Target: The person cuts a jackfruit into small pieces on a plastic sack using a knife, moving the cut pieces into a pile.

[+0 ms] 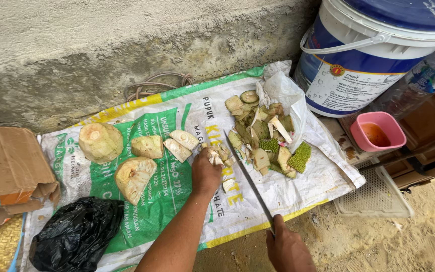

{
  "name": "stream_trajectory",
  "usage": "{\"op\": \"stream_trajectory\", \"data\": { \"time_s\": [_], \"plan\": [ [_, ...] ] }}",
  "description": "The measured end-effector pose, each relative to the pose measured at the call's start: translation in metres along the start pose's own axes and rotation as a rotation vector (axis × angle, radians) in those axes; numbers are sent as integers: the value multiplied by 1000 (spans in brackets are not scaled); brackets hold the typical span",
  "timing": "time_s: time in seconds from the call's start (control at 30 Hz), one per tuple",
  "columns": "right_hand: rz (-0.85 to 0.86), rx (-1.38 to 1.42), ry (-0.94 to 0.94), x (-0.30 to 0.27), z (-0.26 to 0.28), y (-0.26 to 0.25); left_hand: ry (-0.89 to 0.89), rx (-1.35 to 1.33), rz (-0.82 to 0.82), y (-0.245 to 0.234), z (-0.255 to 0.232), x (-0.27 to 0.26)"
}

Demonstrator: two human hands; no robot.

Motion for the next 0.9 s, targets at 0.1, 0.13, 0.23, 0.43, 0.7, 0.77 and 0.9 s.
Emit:
{"op": "stream_trajectory", "data": {
  "time_s": [0.1,0.13,0.23,0.43,0.7,0.77,0.9],
  "plan": [
    [2,-52,-27,5,-8,-11,128,-41,-24,3,16,10],
    [-1,-53,-31,8,-9,-15,130,-43,-28,3,21,13],
    [13,-82,-18,10,-11,-25,206,-78,-70,-2,31,20],
    [-144,-125,-106,5,0,-37,58,-95,16,-23,36,15],
    [-57,-133,9,10,-10,-36,98,-1,28,-19,41,0],
    [-67,-124,-13,15,-14,-38,54,39,56,-12,44,-3],
    [-81,-73,-25,21,-24,-48,61,91,91,-2,51,-6]
  ]
}}
Point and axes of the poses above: each hand's wrist, its own x-axis towards the middle knuckle, its own y-axis out of the palm, z = x × y, the point moved 2 cm from there along x, towards the middle knuckle, and after that the axes turned 12 degrees about -y, right-handed, at the moved point
